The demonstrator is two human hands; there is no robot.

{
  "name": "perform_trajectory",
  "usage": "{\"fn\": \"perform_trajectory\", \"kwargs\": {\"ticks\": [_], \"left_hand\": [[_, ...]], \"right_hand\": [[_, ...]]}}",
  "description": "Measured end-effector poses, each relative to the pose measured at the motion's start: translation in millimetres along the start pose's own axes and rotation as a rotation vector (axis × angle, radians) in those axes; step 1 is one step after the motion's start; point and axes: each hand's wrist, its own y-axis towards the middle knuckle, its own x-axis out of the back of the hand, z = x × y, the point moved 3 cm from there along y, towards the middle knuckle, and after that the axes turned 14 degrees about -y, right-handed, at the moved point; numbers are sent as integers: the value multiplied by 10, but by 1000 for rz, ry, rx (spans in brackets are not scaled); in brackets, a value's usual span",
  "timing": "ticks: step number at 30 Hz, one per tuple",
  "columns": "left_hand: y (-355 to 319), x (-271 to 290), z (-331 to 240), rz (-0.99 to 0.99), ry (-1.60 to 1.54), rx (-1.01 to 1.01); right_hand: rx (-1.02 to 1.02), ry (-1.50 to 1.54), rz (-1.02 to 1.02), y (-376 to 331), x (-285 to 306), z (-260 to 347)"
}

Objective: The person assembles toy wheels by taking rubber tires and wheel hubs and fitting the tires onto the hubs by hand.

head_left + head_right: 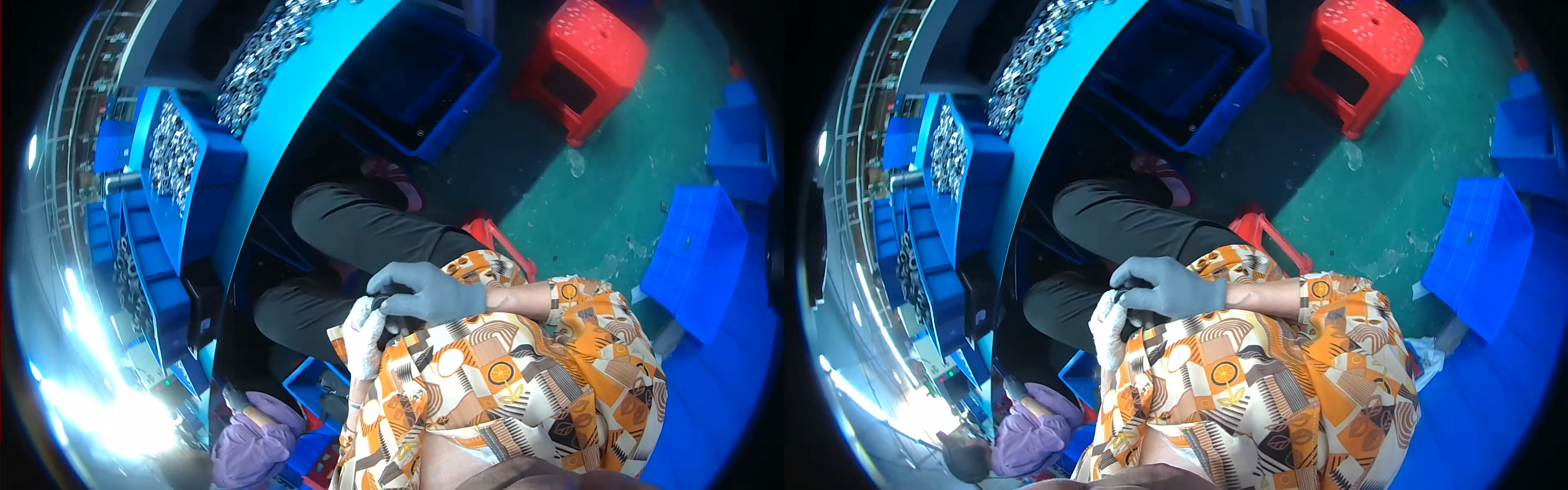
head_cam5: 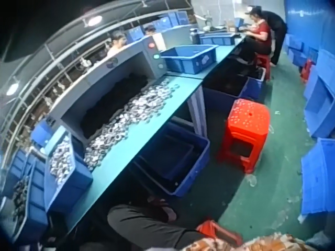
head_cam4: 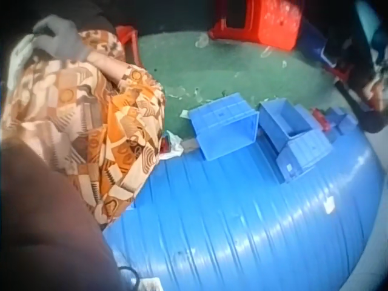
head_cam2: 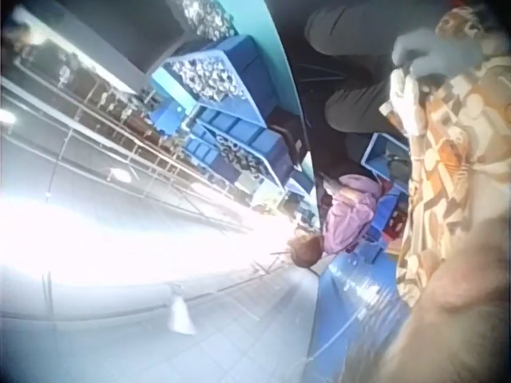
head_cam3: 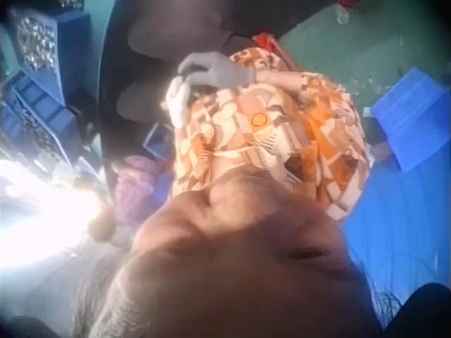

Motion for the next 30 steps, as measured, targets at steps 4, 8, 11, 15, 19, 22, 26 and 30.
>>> {"fn": "perform_trajectory", "kwargs": {"ticks": [4, 8, 11, 15, 19, 22, 26, 30], "left_hand": [[51, 150, 127, 77, -202, 58], [81, 262, 197, 93, -375, 40], [78, 290, 194, 135, -425, 61], [75, 327, 218, 153, -461, 64], [69, 377, 275, 135, -566, 59], [78, 432, 338, 126, -449, 34], [72, 484, 334, 106, -479, 12], [51, 477, 244, 88, -536, 65]], "right_hand": [[-10, -288, -141, 153, 277, 129], [-26, -489, -350, 519, 675, 418], [242, -823, -412, 954, 963, 786], [450, -1244, -551, 1758, 1429, 994], [457, -1387, -600, 2589, 1810, 963], [404, -1636, -603, 2878, 1941, 934], [310, -1779, -515, 3047, 1947, 870], [296, -1736, -573, 2996, 1821, 885]]}}
